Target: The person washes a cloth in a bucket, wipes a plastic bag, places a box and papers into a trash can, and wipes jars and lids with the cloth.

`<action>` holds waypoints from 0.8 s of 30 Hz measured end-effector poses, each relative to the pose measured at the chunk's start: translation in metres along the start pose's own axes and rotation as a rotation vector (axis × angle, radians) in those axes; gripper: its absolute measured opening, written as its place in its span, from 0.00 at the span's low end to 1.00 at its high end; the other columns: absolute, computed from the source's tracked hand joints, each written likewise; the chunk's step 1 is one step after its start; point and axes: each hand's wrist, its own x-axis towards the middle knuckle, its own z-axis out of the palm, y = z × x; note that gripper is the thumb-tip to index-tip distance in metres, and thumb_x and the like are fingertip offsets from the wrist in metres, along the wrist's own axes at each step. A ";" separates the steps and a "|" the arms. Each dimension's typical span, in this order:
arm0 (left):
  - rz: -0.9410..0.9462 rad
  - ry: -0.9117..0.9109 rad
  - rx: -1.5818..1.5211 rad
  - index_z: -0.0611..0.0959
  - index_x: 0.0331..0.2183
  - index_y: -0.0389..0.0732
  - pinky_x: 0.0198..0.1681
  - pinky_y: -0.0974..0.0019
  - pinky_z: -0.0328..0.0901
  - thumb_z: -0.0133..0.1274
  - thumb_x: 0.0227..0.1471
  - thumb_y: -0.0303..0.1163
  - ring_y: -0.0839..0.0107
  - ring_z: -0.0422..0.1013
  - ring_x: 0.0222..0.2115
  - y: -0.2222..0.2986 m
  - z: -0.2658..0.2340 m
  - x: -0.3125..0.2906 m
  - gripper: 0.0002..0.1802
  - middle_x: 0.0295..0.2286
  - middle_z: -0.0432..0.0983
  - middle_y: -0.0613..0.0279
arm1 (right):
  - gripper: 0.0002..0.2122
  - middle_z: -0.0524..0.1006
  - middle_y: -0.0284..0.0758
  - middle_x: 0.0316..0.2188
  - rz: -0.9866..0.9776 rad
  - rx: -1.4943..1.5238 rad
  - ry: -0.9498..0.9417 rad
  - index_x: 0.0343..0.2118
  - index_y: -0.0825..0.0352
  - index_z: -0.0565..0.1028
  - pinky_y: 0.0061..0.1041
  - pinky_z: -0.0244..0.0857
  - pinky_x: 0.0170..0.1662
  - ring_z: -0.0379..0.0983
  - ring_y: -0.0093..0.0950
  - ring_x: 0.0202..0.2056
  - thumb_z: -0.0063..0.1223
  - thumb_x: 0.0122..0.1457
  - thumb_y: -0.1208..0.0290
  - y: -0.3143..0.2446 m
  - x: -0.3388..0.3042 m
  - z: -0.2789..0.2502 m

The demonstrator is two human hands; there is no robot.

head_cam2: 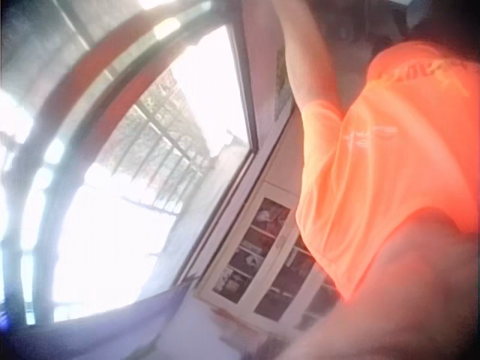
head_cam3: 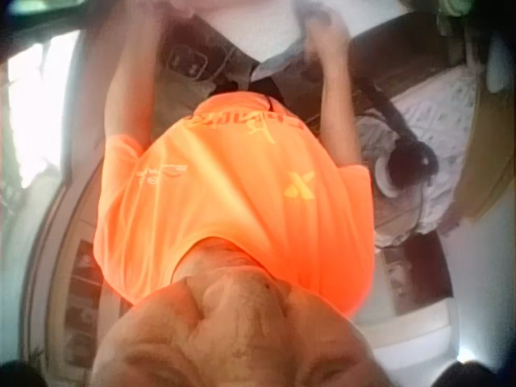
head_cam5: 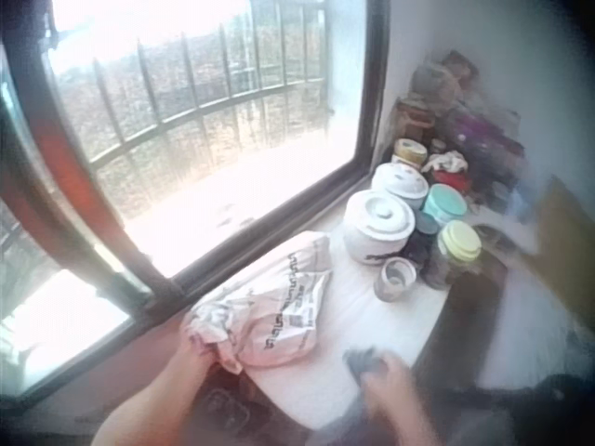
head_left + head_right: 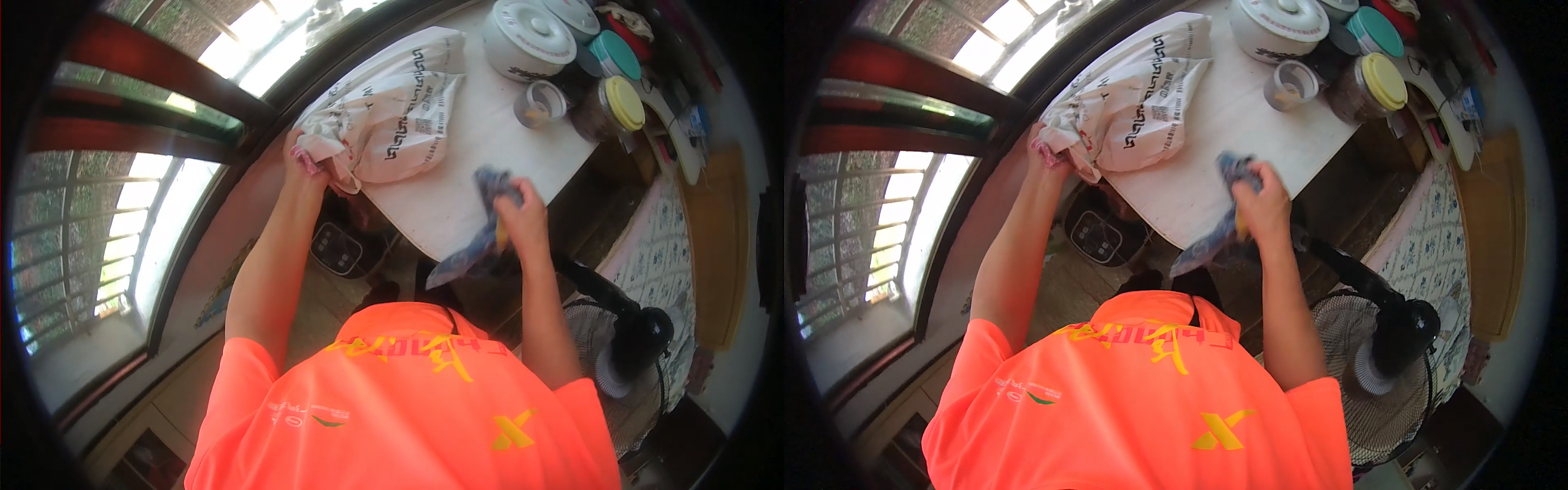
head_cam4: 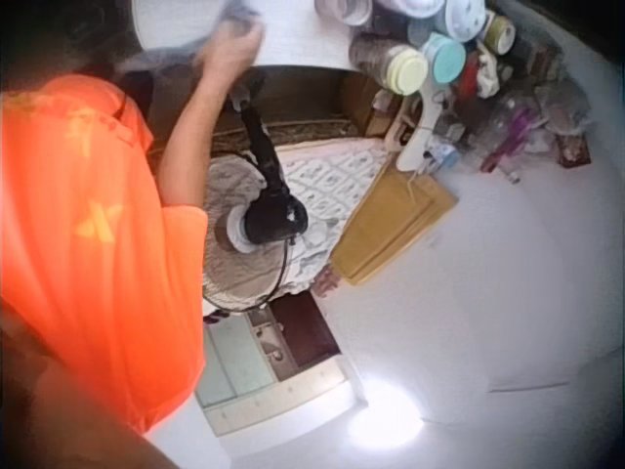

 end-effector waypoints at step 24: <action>-0.340 -0.136 0.523 0.74 0.48 0.39 0.41 0.58 0.71 0.55 0.52 0.49 0.62 0.75 0.39 0.043 -0.025 -0.034 0.29 0.41 0.77 0.56 | 0.12 0.76 0.35 0.29 -0.164 -0.540 -0.088 0.32 0.58 0.75 0.40 0.67 0.37 0.74 0.38 0.35 0.58 0.42 0.64 0.039 -0.100 0.048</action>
